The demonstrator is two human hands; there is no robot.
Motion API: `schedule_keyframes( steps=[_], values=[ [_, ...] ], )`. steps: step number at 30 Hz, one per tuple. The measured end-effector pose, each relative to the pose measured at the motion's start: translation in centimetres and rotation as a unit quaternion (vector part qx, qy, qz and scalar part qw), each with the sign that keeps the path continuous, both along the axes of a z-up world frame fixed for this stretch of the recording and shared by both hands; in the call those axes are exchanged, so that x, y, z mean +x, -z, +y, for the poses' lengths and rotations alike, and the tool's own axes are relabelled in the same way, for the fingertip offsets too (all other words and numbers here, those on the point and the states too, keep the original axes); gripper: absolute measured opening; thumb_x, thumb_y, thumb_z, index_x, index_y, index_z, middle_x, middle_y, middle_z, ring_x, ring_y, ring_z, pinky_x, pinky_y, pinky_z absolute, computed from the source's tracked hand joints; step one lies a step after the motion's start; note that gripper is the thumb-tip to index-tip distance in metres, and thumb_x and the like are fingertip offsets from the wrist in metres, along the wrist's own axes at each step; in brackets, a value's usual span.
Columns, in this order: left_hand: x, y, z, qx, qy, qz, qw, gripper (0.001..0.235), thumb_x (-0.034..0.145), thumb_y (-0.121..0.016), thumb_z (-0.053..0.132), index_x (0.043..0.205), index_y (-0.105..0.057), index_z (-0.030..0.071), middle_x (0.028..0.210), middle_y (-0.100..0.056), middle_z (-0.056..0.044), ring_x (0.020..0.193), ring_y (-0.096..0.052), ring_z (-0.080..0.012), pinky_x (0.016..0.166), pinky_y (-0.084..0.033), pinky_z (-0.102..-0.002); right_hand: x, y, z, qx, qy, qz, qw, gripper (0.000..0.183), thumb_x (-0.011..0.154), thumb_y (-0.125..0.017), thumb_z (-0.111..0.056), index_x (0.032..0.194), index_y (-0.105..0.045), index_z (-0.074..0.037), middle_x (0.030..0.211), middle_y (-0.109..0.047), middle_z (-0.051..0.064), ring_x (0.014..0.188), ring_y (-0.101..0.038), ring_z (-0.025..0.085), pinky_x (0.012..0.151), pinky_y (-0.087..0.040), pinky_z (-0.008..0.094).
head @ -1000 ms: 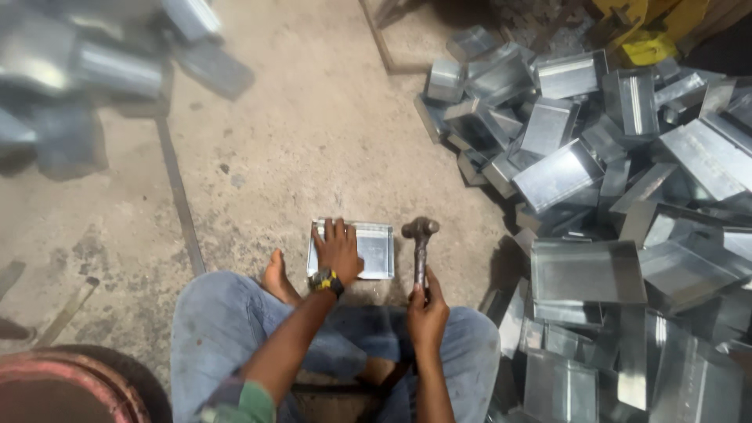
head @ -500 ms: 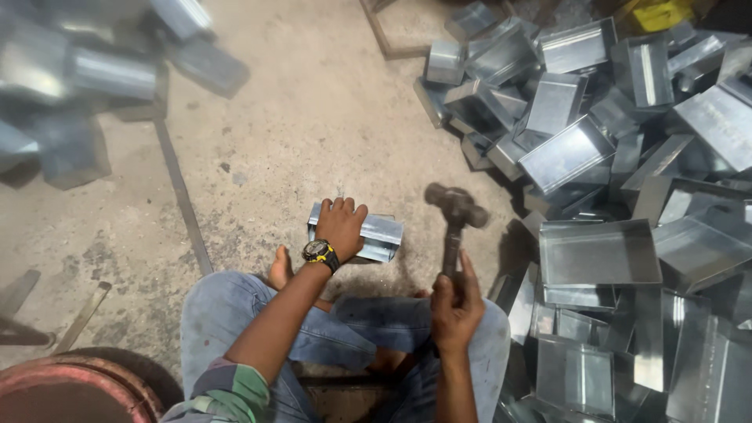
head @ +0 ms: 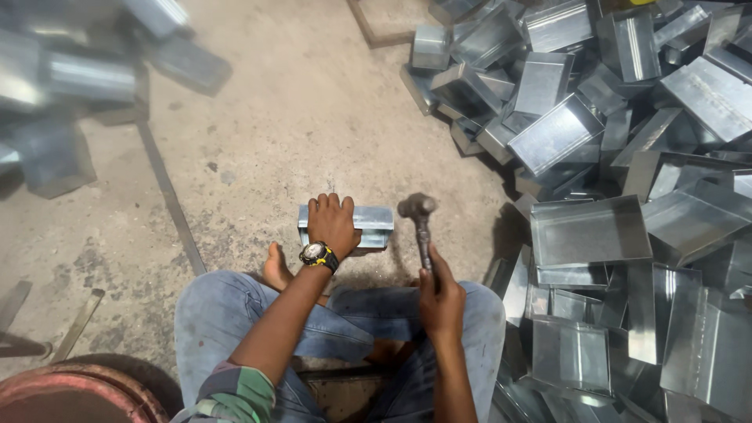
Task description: The person hammers the edges and seams of small metal boxes by hand using a hammer while sitting on the floor, handling one box at a time from a large pile.
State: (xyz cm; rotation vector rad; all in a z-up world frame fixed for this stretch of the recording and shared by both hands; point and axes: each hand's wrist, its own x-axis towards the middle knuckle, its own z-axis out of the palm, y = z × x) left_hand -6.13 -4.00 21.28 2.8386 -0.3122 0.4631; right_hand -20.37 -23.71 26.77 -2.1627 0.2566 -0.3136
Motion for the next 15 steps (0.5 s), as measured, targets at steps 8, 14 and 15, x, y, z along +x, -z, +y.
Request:
schedule_keyframes(
  steps=[8,14,15],
  values=[
    [-0.5,-0.5,-0.4,-0.004,-0.026,0.023,0.999,0.042,0.063,-0.084,0.032,0.092,-0.064,0.009,0.095,-0.063,-0.013,0.097,-0.057,-0.0320,0.087,-0.040,-0.048,0.4,3.4,-0.4,0.245,-0.040,-0.097,0.964,0.049,0.101,-0.056,-0.014,0.149,-0.047,-0.008,0.070,-0.059,0.000,0.052,-0.049,0.005,0.044,-0.040,0.023],
    [-0.6,-0.2,-0.4,-0.010,-0.029,0.031,0.999,0.047,0.063,-0.084,0.033,0.098,-0.065,0.009,0.099,-0.064,-0.013,0.101,-0.057,-0.0328,0.090,-0.039,-0.051,1.2,5.6,-0.4,0.280,-0.046,-0.045,0.958,0.047,0.102,-0.055,-0.014,0.148,-0.050,-0.010,0.071,-0.054,-0.001,0.054,-0.046,0.005,0.046,-0.039,0.023],
    [-0.6,-0.1,-0.3,-0.013,-0.030,0.022,0.999,0.047,0.063,-0.084,0.032,0.099,-0.065,0.010,0.100,-0.064,-0.013,0.102,-0.057,-0.0328,0.090,-0.039,-0.051,1.3,5.7,-0.5,0.284,-0.046,-0.051,0.956,0.047,0.102,-0.055,-0.014,0.149,-0.049,-0.010,0.071,-0.054,-0.001,0.054,-0.046,0.005,0.047,-0.039,0.023]
  ],
)
